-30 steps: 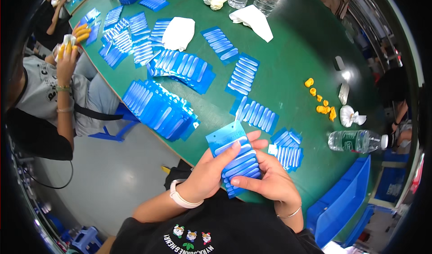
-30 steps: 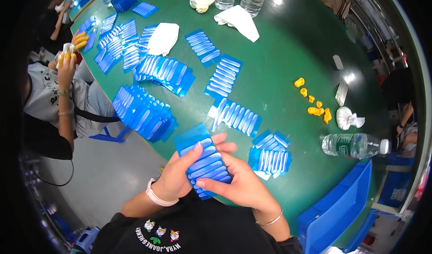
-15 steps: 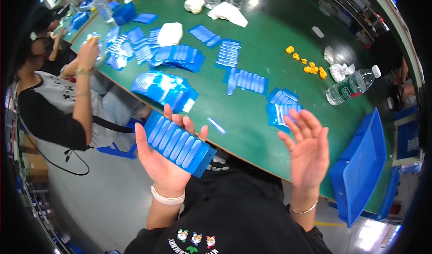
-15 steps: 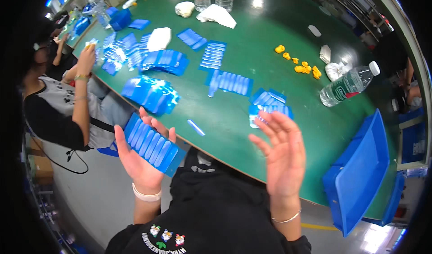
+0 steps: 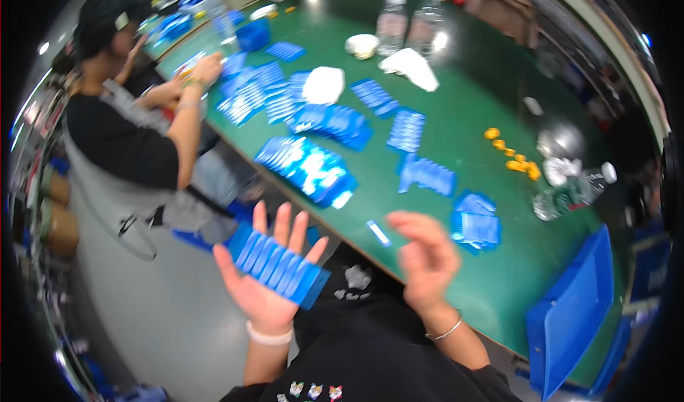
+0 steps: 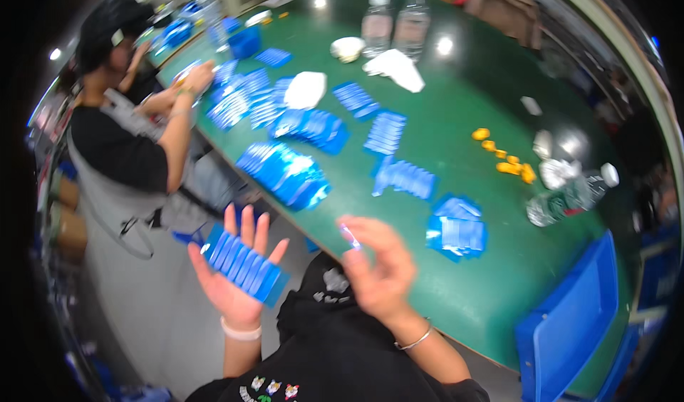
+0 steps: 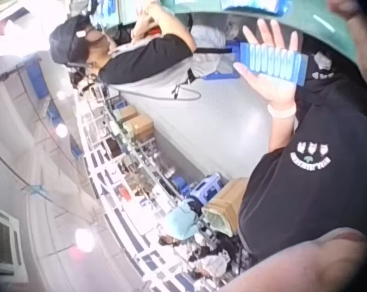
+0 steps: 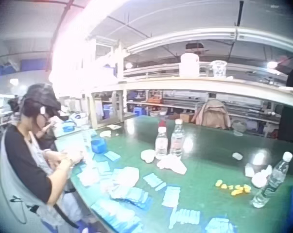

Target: The person sorts and assembles small plastic components by hand, taking them from carrier sheets on a production line.

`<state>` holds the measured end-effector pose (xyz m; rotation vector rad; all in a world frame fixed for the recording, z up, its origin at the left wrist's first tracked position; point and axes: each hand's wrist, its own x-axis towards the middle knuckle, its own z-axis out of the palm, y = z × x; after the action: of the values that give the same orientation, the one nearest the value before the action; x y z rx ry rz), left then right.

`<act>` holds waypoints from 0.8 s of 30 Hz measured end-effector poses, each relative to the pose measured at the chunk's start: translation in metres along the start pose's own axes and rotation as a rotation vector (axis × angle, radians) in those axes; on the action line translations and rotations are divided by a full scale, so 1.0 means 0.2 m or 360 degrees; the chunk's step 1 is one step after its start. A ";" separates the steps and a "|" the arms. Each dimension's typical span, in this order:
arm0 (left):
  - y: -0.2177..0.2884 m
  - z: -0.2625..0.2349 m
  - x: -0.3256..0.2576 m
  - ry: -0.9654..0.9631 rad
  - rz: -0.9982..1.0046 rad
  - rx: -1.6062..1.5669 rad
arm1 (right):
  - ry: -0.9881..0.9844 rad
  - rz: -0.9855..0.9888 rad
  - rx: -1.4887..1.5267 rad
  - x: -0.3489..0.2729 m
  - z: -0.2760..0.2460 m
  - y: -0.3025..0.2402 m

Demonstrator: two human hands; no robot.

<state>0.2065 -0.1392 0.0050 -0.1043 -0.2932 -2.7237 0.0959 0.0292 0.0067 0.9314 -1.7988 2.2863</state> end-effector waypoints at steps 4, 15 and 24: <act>-0.04 0.08 0.01 0.0106 0.0158 -0.0025 | 0.0775 0.0135 0.0899 0.23 0.06 -0.07; 0.27 -0.28 -0.39 0.0565 0.0909 0.0175 | -0.0442 0.0800 0.0052 -0.42 0.66 0.65; 0.47 -0.63 -0.30 0.1159 0.1223 -0.0023 | -0.0504 0.1687 -0.0427 -0.98 0.91 1.62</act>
<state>0.2950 -0.2276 -0.1064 0.6264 -0.0027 -1.8377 0.1901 -0.1762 -0.3471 0.2903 -3.2049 2.2706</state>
